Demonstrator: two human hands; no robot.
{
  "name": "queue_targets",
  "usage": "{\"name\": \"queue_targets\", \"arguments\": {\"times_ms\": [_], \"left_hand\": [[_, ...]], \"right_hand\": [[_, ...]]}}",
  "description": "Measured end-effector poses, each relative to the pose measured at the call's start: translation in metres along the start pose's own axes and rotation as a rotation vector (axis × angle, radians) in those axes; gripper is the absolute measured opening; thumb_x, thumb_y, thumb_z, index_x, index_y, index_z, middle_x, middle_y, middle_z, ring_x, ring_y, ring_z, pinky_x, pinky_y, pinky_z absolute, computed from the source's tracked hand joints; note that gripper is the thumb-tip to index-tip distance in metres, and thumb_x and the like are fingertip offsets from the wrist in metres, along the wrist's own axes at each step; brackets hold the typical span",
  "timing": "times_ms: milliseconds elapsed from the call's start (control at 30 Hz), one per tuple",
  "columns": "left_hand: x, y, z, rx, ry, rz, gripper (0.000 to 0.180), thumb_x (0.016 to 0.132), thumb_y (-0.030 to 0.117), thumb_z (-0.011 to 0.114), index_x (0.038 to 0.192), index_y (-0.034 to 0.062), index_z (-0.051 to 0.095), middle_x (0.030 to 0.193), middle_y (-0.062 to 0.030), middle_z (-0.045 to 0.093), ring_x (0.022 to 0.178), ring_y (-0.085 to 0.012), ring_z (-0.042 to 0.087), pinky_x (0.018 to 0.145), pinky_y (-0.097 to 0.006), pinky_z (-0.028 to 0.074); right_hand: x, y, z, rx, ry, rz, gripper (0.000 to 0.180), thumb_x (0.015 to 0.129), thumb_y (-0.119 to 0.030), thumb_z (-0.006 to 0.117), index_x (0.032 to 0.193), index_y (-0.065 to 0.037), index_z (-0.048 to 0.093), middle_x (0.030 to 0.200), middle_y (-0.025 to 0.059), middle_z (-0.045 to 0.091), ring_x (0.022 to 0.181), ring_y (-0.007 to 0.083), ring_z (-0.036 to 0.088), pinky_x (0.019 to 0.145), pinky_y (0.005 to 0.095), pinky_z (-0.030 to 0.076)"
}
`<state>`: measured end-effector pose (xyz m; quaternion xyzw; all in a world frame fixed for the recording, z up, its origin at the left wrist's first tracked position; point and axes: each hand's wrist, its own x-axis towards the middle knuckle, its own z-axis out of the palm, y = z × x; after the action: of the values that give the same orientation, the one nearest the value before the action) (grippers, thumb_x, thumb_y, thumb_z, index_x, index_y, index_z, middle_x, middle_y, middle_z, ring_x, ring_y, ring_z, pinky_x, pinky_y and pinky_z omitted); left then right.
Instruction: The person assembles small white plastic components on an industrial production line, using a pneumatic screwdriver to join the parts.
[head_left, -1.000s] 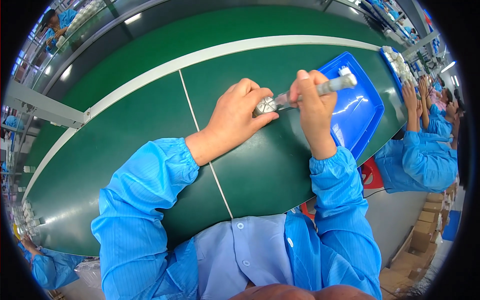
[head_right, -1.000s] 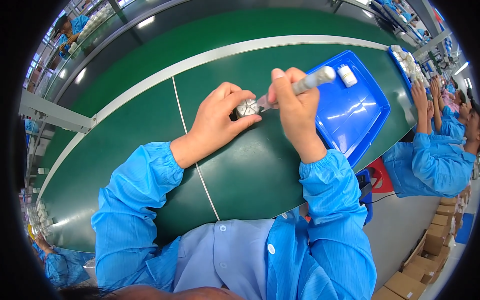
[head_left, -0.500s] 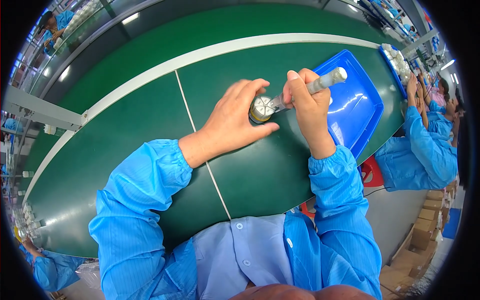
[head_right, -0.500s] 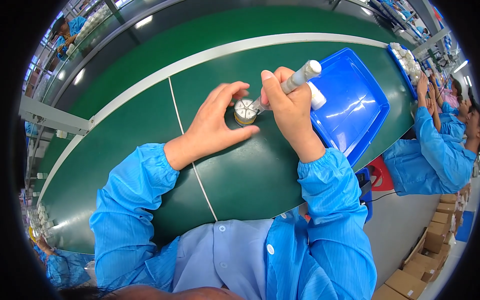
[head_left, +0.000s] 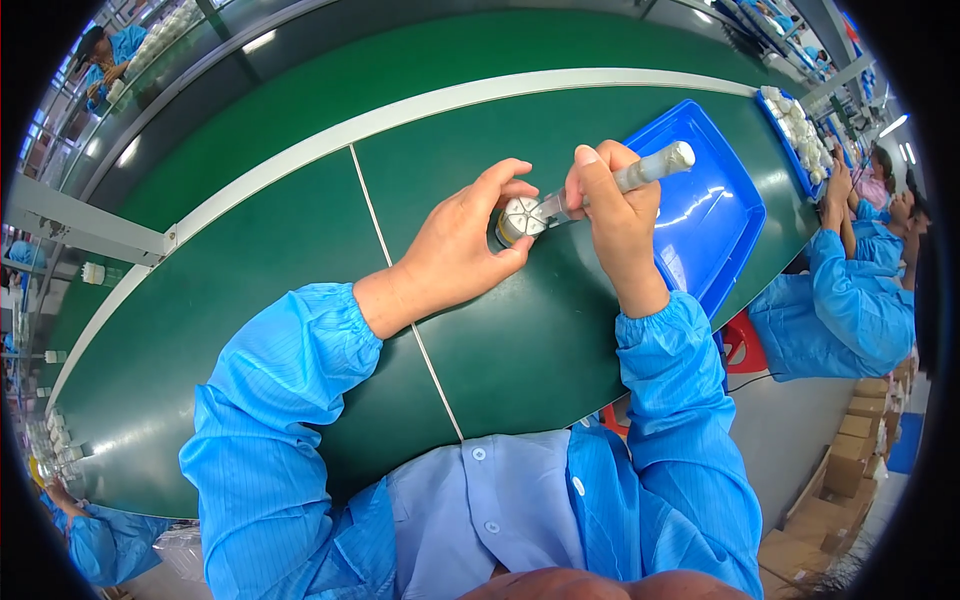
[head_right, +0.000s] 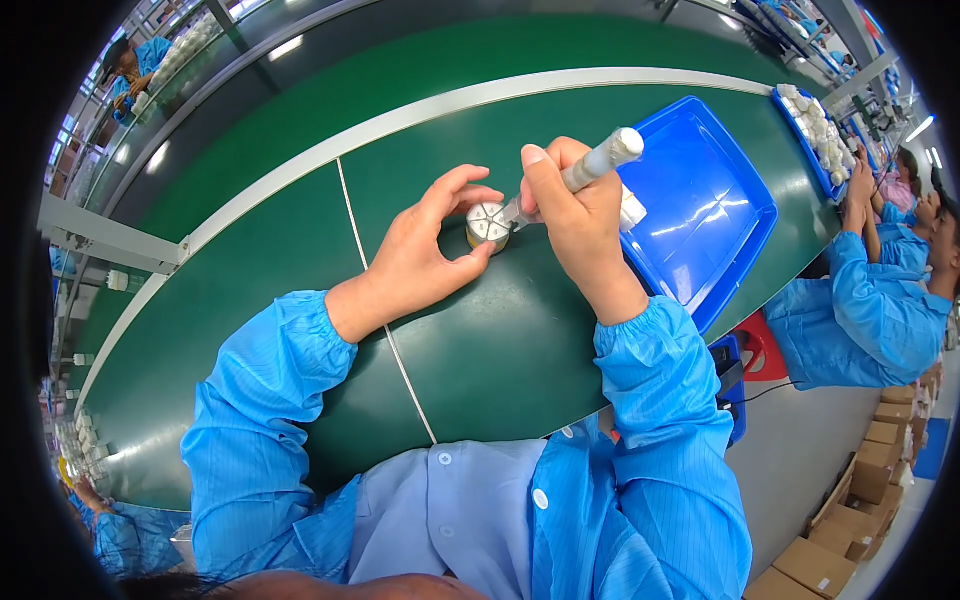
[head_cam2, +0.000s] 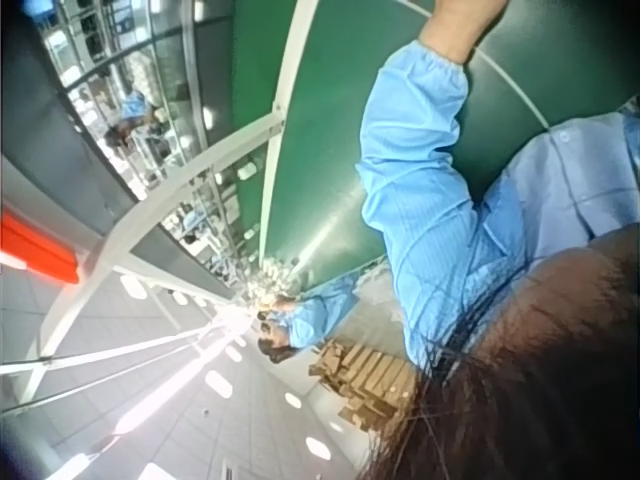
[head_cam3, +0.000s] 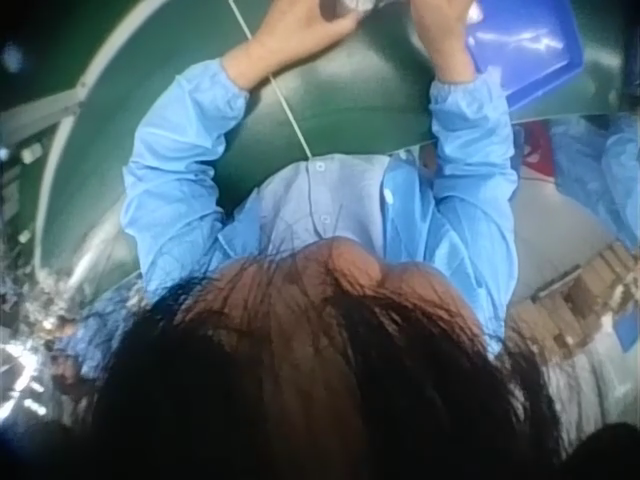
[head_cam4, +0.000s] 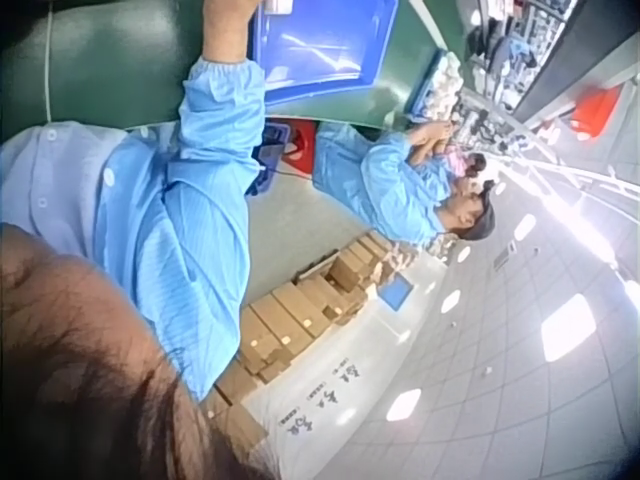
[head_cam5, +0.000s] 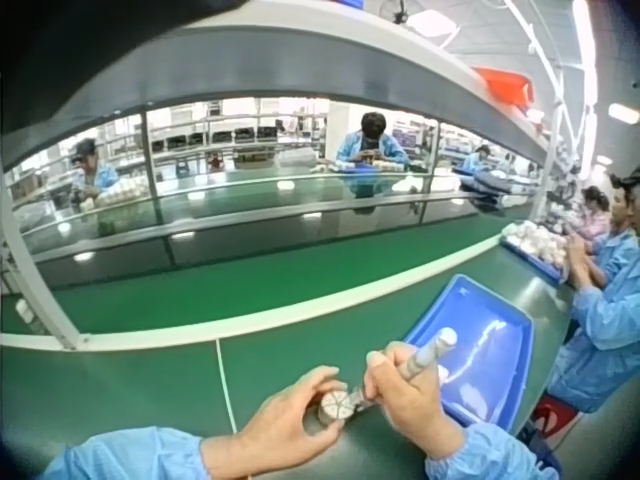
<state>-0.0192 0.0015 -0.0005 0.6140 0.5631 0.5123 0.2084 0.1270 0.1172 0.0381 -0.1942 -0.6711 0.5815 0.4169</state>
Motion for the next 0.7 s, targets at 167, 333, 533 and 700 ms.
{"name": "queue_targets", "arguments": {"times_ms": [167,333,533,700], "left_hand": [[0.000,-0.001,0.001,-0.024,0.014,0.068,0.073,0.076,0.004,0.078,0.140,0.0064,0.041,0.121,-0.0152,0.064,0.113,-0.0290,0.064,0.099,-0.038,0.051],[0.001,0.002,0.000,0.145,-0.042,-0.124,0.076,0.076,0.007,0.081,0.140,0.0064,0.040,0.121,-0.0162,0.064,0.114,-0.0289,0.064,0.100,-0.036,0.051],[0.003,-0.005,-0.003,-0.049,-0.112,-0.042,0.072,0.079,0.002,0.074,0.141,0.0056,0.038,0.121,-0.0168,0.065,0.111,-0.0306,0.065,0.102,-0.037,0.050],[0.007,-0.006,-0.009,-0.090,-0.181,-0.068,0.072,0.080,0.000,0.073,0.142,0.0045,0.037,0.124,-0.0169,0.064,0.115,-0.0301,0.064,0.104,-0.038,0.048]], "right_hand": [[-0.001,0.000,0.003,-0.036,0.006,0.033,0.034,0.099,-0.018,0.060,0.067,-0.008,0.049,0.061,0.0003,0.055,0.055,0.0056,0.048,0.049,0.0232,0.037],[-0.003,0.004,0.002,-0.030,0.003,-0.016,0.034,0.099,-0.017,0.060,0.067,-0.008,0.048,0.061,0.0005,0.055,0.055,0.0055,0.048,0.049,0.0231,0.038],[-0.001,-0.007,-0.002,0.042,0.049,-0.026,0.034,0.099,-0.017,0.059,0.067,-0.008,0.049,0.062,0.0011,0.056,0.056,0.0062,0.049,0.050,0.0232,0.038],[0.000,-0.002,0.000,0.008,0.000,0.039,0.034,0.098,-0.018,0.060,0.067,-0.008,0.049,0.062,0.0006,0.056,0.056,0.0061,0.049,0.051,0.0232,0.039]]}}
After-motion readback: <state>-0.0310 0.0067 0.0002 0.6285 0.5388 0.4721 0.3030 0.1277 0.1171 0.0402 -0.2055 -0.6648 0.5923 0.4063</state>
